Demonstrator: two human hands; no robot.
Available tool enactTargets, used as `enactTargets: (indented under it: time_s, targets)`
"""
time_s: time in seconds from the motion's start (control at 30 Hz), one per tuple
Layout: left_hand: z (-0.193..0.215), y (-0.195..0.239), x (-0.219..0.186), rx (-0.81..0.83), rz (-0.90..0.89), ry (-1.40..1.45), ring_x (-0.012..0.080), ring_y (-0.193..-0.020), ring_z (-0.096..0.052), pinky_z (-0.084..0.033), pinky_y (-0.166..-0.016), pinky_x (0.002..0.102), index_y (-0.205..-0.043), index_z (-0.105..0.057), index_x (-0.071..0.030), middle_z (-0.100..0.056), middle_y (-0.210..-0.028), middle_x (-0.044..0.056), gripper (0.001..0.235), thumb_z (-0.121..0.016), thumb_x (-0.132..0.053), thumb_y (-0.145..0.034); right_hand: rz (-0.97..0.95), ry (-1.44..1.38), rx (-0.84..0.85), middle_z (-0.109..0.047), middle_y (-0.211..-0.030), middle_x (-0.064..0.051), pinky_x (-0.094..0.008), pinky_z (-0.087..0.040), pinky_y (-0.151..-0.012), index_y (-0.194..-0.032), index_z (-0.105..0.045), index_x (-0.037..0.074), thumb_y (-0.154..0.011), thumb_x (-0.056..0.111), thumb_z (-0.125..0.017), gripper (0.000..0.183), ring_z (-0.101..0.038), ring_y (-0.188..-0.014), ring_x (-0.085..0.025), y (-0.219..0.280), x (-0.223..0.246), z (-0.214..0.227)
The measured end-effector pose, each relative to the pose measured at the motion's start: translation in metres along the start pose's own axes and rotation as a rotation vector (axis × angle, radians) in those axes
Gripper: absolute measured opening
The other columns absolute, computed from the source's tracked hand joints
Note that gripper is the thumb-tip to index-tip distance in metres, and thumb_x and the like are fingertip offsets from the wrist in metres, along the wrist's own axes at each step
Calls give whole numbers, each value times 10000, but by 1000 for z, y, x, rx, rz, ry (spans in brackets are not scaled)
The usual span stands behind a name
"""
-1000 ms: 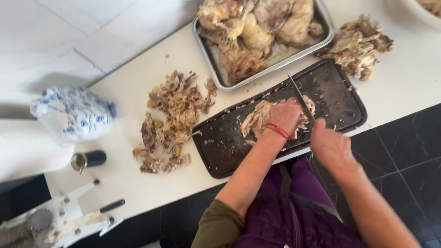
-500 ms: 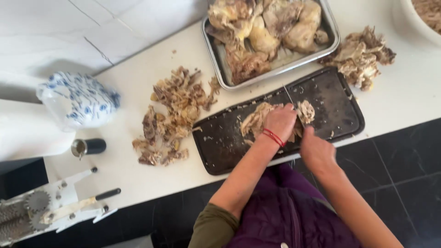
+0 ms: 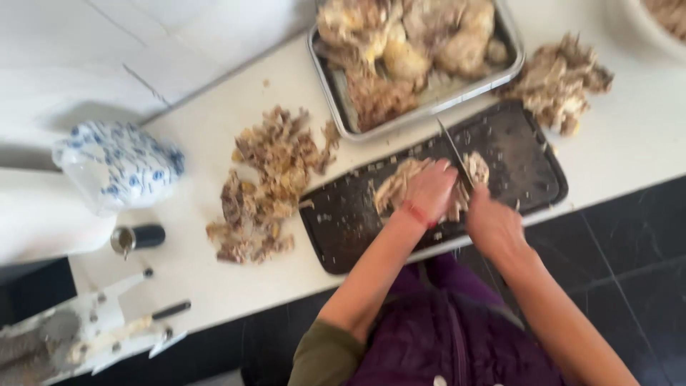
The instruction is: Shredding and chopping cooked chicken meat on a preparation table.
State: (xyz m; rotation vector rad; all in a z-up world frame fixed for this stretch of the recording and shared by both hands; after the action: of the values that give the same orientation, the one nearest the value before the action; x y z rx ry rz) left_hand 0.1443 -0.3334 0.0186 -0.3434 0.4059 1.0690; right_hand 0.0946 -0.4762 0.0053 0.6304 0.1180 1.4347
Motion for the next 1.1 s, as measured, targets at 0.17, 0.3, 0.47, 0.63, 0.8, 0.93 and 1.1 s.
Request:
enactTargets:
  time_s: [0.17, 0.3, 0.47, 0.63, 0.8, 0.93, 1.1]
  targets:
    - [39, 13, 23, 53, 10, -8, 390, -1275, -532, -424, -1069, 583, -1272, -645, -87, -585, -1336, 171, 564, -755, -348, -785, -120, 82, 78, -725, -900, -315, -603, -541, -836, -1138, -449, -16, -1046, 216, -350, 269, -719, -879, -504, 54, 12, 26]
    - [35, 0, 34, 161, 94, 18, 427, -1333, -473, -431, -1078, 553, -1259, -678, -142, -544, -1426, 181, 435, -712, -362, -885, -52, 119, 33, -728, -840, -303, -607, -534, -782, -1114, -444, -29, -1019, 158, -394, 216, -716, -818, -498, 37, 9, 3]
    - [3, 2, 31, 127, 107, 28, 349, -1243, -592, -519, -1006, 486, -1080, -766, -162, -643, -1294, 119, 220, -669, -251, -903, -61, 125, 60, -729, -845, -283, -594, -550, -750, -1137, -443, -25, -990, 130, -403, 218, -728, -813, -477, 21, 28, -12]
    - [10, 1, 23, 7, 56, -26, 305, -1064, -685, -574, -906, 445, -996, -777, -146, -685, -1169, 94, 169, -653, -141, -882, -3, 110, 0, -727, -861, -289, -600, -547, -741, -1183, -449, -32, -998, 129, -379, 255, -722, -848, -480, 6, 33, 10]
    - [9, 3, 24, -11, 80, 15, 299, -959, -709, -585, -803, 433, -976, -747, -95, -681, -1073, 111, 155, -623, -132, -890, -84, 168, 108, -731, -929, -302, -584, -557, -789, -1204, -463, -20, -1034, 191, -365, 288, -730, -884, -480, 34, 38, 1]
    - [5, 1, 19, -31, 52, -11, 308, -939, -712, -585, -792, 441, -945, -742, -93, -681, -1034, 109, 149, -623, -118, -860, -94, 89, 63, -733, -936, -307, -592, -562, -780, -1239, -451, -27, -995, 159, -389, 313, -726, -899, -489, 15, 35, -14]
    - [4, 0, 25, -17, 98, 27, 325, -938, -707, -580, -799, 444, -957, -729, -84, -683, -1047, 116, 138, -638, -115, -857, -87, 99, 42, -724, -938, -331, -585, -539, -838, -1166, -488, -37, -1026, 173, -381, 274, -716, -916, -503, 39, 37, 4]
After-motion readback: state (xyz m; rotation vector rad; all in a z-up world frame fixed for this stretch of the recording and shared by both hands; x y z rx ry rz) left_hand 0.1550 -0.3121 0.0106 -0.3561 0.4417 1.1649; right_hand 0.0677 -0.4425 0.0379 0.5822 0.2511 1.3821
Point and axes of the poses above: each hand's wrist, its own y-axis away from the middle knuckle, its own z-axis out of the back of the hand, x = y × z, the point moved 5 cm from there along -y, towards the middle knuckle
